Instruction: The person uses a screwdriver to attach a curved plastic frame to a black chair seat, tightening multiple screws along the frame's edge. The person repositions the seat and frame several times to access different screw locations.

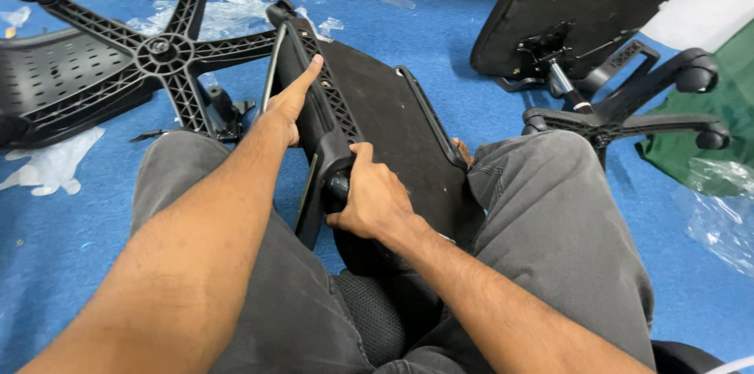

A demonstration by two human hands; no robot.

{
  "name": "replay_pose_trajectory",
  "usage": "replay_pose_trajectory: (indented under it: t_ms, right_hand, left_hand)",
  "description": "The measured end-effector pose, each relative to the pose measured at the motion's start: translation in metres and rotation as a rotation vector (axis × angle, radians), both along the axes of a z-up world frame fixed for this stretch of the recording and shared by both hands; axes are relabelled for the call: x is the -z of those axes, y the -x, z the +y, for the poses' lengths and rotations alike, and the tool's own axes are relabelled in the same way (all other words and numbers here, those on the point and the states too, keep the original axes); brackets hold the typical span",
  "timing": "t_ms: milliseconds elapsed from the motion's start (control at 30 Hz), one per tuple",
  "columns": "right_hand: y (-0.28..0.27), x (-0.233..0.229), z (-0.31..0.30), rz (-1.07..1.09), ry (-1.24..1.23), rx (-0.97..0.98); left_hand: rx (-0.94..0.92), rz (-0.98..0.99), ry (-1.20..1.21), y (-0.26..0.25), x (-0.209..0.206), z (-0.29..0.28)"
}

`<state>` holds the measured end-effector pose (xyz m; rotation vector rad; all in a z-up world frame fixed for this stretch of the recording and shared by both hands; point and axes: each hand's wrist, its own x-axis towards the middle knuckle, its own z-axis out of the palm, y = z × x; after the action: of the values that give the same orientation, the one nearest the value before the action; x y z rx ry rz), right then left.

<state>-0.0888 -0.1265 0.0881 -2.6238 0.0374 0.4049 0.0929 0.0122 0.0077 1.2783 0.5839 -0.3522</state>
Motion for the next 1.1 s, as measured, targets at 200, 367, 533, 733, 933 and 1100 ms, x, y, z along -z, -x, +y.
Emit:
replay_pose_trajectory:
  t_ms: [200, 367, 533, 733, 933, 1100]
  right_hand:
    - [0.000, -0.005, -0.005, -0.015, -0.045, -0.021]
    - [0.007, -0.015, -0.010, -0.073, -0.020, 0.048]
    - [0.011, -0.026, -0.013, -0.115, -0.047, 0.198]
    - [0.021, -0.003, 0.001, -0.175, -0.149, 0.282]
    - [0.010, 0.022, -0.012, -0.074, -0.098, 0.143]
    - [-0.032, 0.024, -0.053, -0.057, -0.270, 0.012]
  left_hand:
    - [-0.155, 0.152, -0.243, -0.026, -0.017, -0.031]
    - [-0.142, -0.071, -0.120, -0.017, -0.038, -0.050]
    - [-0.023, -0.180, -0.633, 0.000, -0.091, -0.079]
    - [0.115, -0.329, -0.929, 0.015, -0.107, -0.090]
    - [0.082, -0.335, -1.000, 0.033, -0.077, -0.065]
    - [0.096, -0.380, -1.016, 0.071, -0.065, -0.057]
